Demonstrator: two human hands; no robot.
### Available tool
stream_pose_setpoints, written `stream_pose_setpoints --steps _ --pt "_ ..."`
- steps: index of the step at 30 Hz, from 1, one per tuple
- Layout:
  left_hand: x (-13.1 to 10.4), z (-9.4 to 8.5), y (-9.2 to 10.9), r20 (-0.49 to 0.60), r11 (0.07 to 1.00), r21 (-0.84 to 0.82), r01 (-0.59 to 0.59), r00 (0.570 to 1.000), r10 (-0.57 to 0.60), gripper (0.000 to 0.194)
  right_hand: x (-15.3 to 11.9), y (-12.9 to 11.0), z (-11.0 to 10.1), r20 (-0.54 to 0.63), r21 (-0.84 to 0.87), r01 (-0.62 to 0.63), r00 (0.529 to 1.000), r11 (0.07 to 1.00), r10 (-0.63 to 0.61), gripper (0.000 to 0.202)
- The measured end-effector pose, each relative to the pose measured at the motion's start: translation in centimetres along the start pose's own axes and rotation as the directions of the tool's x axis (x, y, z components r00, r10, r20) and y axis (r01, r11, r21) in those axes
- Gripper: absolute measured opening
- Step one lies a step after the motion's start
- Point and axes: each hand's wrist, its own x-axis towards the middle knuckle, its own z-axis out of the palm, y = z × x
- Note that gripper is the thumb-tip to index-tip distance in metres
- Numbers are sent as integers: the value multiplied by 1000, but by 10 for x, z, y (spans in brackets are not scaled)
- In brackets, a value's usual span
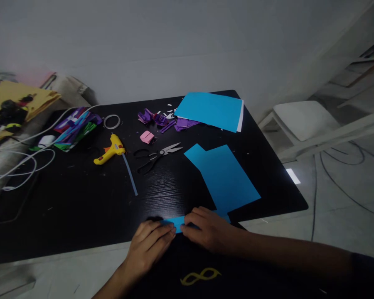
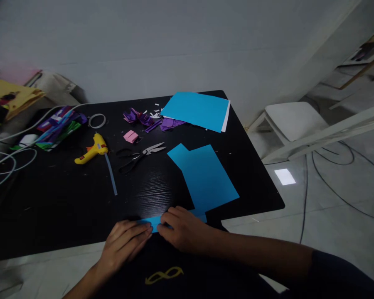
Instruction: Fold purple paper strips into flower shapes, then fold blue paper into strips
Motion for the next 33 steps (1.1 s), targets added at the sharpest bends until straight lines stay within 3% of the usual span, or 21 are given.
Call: stream_pose_setpoints --steps 6,10,13,17,27,33 --pt "-4 3 0 11 1000 10 0 1000 0 19 0 2 10 -4 23 8 1000 1000 -8 18" --pt "-1 1 1 -9 1000 7 -7 1000 7 17 0 2 13 -70 58 3 998 998 1 16" --pt "-2 -1 1 44 1000 18 -12 999 12 24 -2 1 13 -103 88 -11 994 996 20 16" --pt "-4 -2 0 79 999 37 -35 996 32 29 -2 1 11 -41 69 -32 999 997 35 17" --pt "10 -1 5 -54 1000 18 -9 999 10 12 1 0 5 27 52 -27 999 998 25 16" --pt "8 0 6 -66 1000 -13 25 997 -26 8 5 -1 2 46 24 -8 999 1000 7 24"
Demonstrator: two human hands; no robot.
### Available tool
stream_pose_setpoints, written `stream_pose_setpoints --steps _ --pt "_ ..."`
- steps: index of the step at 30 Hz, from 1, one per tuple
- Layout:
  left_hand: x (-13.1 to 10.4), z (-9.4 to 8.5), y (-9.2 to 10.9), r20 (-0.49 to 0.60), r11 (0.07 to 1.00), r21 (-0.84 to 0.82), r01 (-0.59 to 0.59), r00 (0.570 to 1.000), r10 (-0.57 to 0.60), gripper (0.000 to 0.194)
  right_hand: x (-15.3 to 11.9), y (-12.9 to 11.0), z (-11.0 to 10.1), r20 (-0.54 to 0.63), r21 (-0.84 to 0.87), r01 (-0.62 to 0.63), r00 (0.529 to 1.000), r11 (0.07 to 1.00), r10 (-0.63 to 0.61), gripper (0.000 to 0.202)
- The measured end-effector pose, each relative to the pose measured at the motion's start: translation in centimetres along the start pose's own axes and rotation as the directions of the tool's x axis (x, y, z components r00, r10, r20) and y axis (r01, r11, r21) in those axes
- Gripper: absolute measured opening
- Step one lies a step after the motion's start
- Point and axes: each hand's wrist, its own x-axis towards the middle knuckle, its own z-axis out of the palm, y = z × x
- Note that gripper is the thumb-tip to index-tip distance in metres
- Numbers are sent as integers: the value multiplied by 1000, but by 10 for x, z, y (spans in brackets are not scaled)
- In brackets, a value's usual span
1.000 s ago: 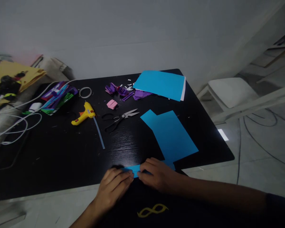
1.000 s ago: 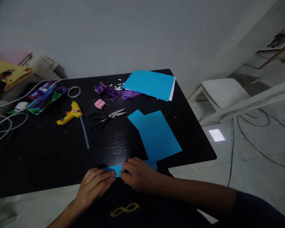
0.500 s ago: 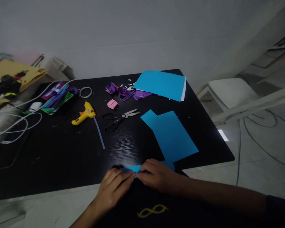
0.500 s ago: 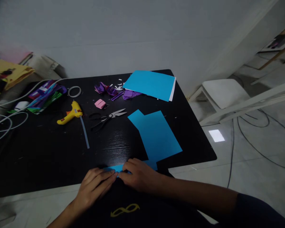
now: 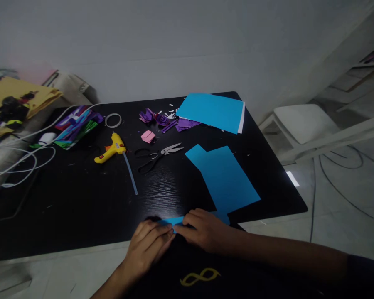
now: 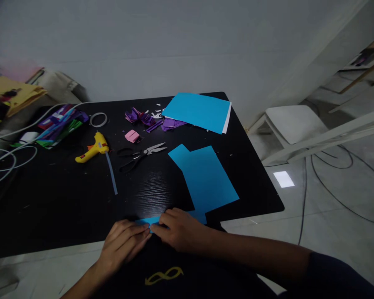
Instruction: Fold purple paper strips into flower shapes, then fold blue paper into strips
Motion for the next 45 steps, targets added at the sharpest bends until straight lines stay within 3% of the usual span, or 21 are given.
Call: stream_pose_setpoints --steps 5,14,18,25,31,40,45 --pt "0 -1 1 -6 1000 12 24 1000 -24 8 4 0 3 3 -50 60 998 997 -60 29" --pt "0 -10 -1 18 998 10 70 997 -70 8 8 0 0 91 -37 28 996 999 -25 30" --pt "-1 -15 -3 40 996 -46 71 997 -69 5 3 1 4 -9 -10 -7 1000 1000 7 20" --pt "-1 -18 -4 73 996 -59 64 996 -60 7 -2 1 4 -66 -7 -24 998 1000 24 28" --pt "-1 -20 -4 152 999 -11 31 988 -29 26 -4 3 7 -97 33 -10 995 999 13 20" --pt "3 -25 -3 120 1000 3 9 993 -9 24 -41 13 -11 -180 56 -97 978 994 105 12" --pt "-2 -27 -7 112 1000 -6 19 994 -18 25 -45 13 -13 -204 50 -98 973 994 106 12"
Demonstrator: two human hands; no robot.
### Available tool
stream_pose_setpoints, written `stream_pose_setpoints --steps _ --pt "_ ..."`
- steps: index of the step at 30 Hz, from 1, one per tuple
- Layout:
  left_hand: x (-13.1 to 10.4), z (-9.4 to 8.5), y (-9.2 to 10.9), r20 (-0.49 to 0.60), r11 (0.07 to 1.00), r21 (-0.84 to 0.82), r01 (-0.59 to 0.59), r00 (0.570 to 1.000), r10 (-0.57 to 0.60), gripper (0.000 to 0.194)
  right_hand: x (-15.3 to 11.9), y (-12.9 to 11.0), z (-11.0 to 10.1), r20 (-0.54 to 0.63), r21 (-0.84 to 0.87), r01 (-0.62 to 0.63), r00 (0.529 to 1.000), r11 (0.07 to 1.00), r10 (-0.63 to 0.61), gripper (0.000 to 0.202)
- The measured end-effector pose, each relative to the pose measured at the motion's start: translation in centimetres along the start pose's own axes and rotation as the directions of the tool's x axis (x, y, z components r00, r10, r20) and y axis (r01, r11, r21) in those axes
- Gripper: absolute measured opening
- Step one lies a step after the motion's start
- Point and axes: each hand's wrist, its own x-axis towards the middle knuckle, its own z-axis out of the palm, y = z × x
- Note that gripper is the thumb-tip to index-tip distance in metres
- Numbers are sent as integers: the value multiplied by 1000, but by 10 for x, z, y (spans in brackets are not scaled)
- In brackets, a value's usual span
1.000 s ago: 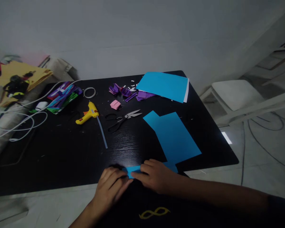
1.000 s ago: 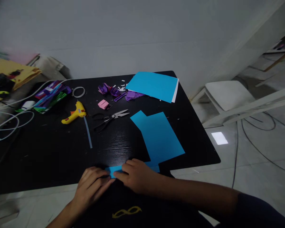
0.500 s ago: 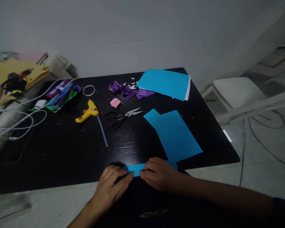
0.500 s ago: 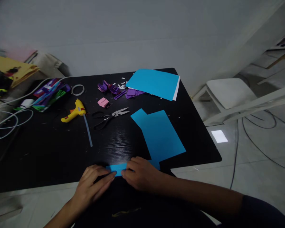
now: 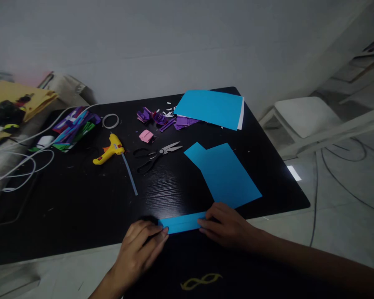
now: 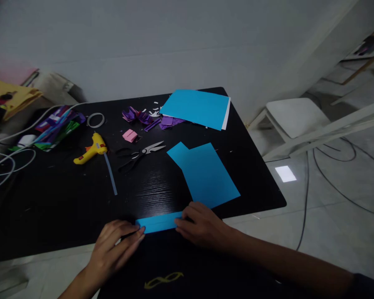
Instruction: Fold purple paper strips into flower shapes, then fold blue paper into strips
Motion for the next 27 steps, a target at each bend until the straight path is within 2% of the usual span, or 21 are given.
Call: stream_pose_setpoints --steps 5,8,14,19,22,27 --pt "-8 -6 -4 -34 999 33 25 999 -24 23 0 -1 2 3 -8 -19 1000 1000 19 12" --pt "-7 -6 -4 -12 998 56 11 1000 -10 25 1 -1 5 -20 -12 -8 1000 1000 8 11" --pt "6 9 2 62 996 66 -67 996 63 30 18 -5 16 18 -36 23 1000 999 -22 12" --pt "2 17 3 66 996 66 -64 996 60 30 37 -11 17 104 -13 80 991 997 -78 16" --pt "-4 14 2 97 996 72 -47 995 40 32 34 -10 15 119 24 44 992 999 -46 16" --pt "-7 6 1 105 998 51 -30 994 24 28 13 -5 9 80 82 9 997 997 -16 17"
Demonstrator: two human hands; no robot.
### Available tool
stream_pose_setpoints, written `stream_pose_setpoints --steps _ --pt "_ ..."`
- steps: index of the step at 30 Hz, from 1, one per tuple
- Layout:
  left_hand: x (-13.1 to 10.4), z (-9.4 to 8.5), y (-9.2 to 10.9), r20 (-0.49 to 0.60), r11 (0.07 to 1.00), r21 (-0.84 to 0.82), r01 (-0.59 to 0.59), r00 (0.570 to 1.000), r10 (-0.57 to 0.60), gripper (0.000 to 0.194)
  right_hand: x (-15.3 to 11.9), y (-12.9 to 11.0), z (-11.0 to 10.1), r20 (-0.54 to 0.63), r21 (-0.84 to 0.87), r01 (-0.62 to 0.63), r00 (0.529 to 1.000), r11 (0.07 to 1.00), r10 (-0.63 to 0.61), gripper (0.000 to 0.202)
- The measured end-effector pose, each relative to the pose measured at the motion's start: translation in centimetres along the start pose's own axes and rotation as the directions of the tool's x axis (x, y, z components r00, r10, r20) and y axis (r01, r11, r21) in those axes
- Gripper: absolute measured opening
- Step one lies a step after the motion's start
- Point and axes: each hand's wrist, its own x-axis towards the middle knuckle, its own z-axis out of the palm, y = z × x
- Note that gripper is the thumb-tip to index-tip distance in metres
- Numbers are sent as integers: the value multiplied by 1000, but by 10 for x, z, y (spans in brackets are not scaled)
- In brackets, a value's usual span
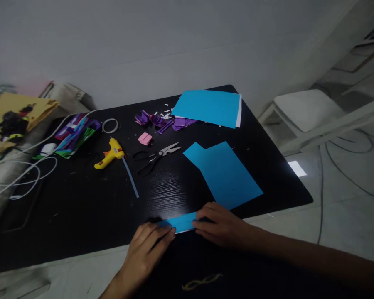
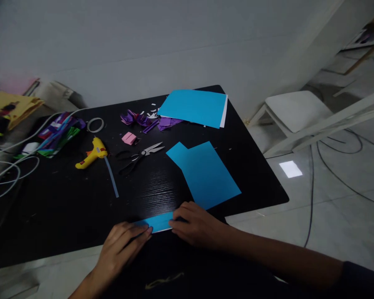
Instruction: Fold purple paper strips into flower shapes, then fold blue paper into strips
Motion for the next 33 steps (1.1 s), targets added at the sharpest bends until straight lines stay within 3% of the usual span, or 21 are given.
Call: stream_pose_setpoints --steps 6,12,20,29,33 --pt "13 3 9 -10 1000 -17 -3 1000 3 22 -3 -2 -7 -22 71 33 999 997 -31 17" --pt "28 7 15 12 998 23 -55 998 55 34 5 -3 -6 36 101 57 997 993 -61 17" --pt "23 14 15 -1 999 -36 -27 1000 27 25 -11 2 0 -114 47 42 993 998 -36 10" --pt "22 28 13 -30 999 -49 -20 999 19 25 -8 2 2 -160 23 68 985 997 -63 7" --pt "28 29 17 -68 998 -63 -27 997 23 22 -8 1 2 -120 -21 59 991 998 -61 11"
